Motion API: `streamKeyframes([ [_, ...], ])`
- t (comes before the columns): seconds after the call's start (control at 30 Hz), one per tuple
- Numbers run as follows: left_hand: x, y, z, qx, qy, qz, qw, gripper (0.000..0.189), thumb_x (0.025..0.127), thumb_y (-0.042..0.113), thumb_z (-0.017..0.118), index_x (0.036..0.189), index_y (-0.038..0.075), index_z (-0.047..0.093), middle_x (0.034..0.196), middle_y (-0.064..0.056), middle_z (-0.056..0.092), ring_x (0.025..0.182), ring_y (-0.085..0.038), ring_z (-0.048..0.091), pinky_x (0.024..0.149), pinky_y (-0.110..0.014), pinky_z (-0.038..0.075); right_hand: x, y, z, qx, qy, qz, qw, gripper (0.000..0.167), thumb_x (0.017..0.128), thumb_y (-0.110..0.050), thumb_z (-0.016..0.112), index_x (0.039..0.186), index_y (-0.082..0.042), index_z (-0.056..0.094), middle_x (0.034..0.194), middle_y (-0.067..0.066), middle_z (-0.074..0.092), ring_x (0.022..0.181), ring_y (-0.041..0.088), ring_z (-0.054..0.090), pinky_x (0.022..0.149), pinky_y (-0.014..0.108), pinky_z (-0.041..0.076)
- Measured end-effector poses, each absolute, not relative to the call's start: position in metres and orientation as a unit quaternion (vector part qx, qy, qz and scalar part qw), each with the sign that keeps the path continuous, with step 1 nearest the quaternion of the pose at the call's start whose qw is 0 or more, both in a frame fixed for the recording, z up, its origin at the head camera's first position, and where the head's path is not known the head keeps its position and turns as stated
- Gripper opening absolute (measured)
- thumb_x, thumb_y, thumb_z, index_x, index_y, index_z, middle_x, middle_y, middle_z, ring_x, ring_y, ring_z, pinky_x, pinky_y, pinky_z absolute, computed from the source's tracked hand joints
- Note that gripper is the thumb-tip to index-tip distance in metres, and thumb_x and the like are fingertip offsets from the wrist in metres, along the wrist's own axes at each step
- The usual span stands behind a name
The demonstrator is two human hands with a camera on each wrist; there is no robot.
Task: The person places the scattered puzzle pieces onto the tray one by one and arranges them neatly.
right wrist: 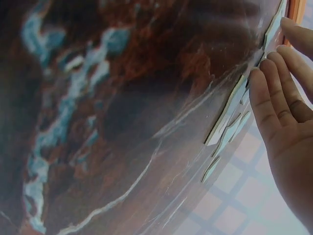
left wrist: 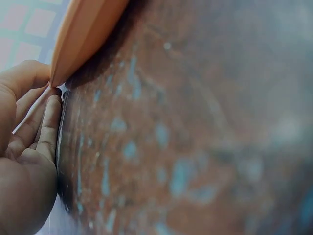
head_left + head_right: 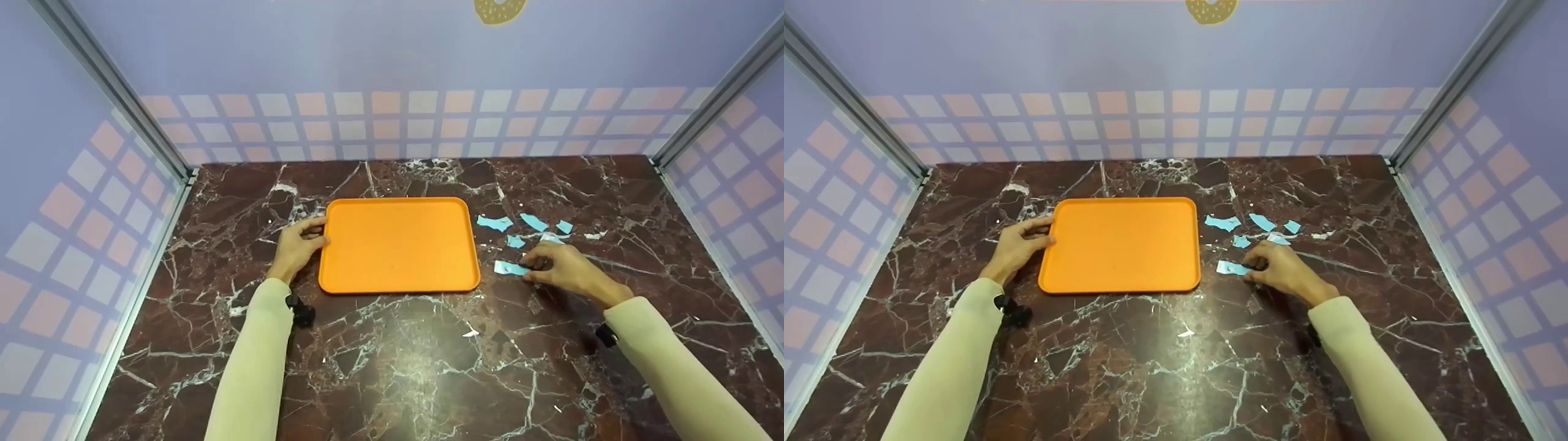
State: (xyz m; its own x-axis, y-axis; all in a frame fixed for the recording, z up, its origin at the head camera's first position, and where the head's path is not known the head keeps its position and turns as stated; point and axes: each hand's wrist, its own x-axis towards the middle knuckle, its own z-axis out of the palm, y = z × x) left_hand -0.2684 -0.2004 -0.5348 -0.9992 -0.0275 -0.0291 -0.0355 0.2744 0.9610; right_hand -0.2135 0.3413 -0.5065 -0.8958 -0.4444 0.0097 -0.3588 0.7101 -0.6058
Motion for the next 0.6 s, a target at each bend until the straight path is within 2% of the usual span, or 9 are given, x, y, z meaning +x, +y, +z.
streamKeyframes([
  [0.23,-0.2673,-0.201,-0.5346,-0.023,0.8,0.6,-0.003,0.047,0.091,-0.007,0.075,0.137,-0.003,0.069,0.128,-0.024,0.068,0.112,-0.029,0.065,0.085,-0.018,0.054,-0.2166,0.3355,-0.5092,-0.238,0.928,-0.283,0.046,0.015,0.089,-0.01,0.087,0.1,-0.006,0.079,0.092,0.002,0.07,0.079,0.016,0.065,0.068,0.032,0.056],
  [0.43,-0.2676,-0.199,-0.5366,-0.023,0.797,0.603,-0.009,0.048,0.09,-0.008,0.075,0.137,-0.004,0.069,0.127,-0.023,0.069,0.111,-0.027,0.065,0.086,-0.017,0.054,-0.2187,0.3331,-0.5076,-0.239,0.932,-0.268,0.046,0.011,0.09,-0.01,0.086,0.095,-0.006,0.078,0.09,0.002,0.07,0.078,0.018,0.066,0.069,0.036,0.057],
  [0.6,-0.2678,-0.1988,-0.5386,-0.025,0.794,0.607,-0.014,0.047,0.088,-0.009,0.076,0.135,-0.005,0.07,0.121,-0.023,0.071,0.102,-0.021,0.065,0.081,-0.017,0.054,-0.2191,0.3333,-0.5103,-0.258,0.93,-0.26,0.028,0.011,0.088,-0.01,0.087,0.092,-0.007,0.077,0.089,0.001,0.07,0.079,0.021,0.067,0.07,0.039,0.058],
])
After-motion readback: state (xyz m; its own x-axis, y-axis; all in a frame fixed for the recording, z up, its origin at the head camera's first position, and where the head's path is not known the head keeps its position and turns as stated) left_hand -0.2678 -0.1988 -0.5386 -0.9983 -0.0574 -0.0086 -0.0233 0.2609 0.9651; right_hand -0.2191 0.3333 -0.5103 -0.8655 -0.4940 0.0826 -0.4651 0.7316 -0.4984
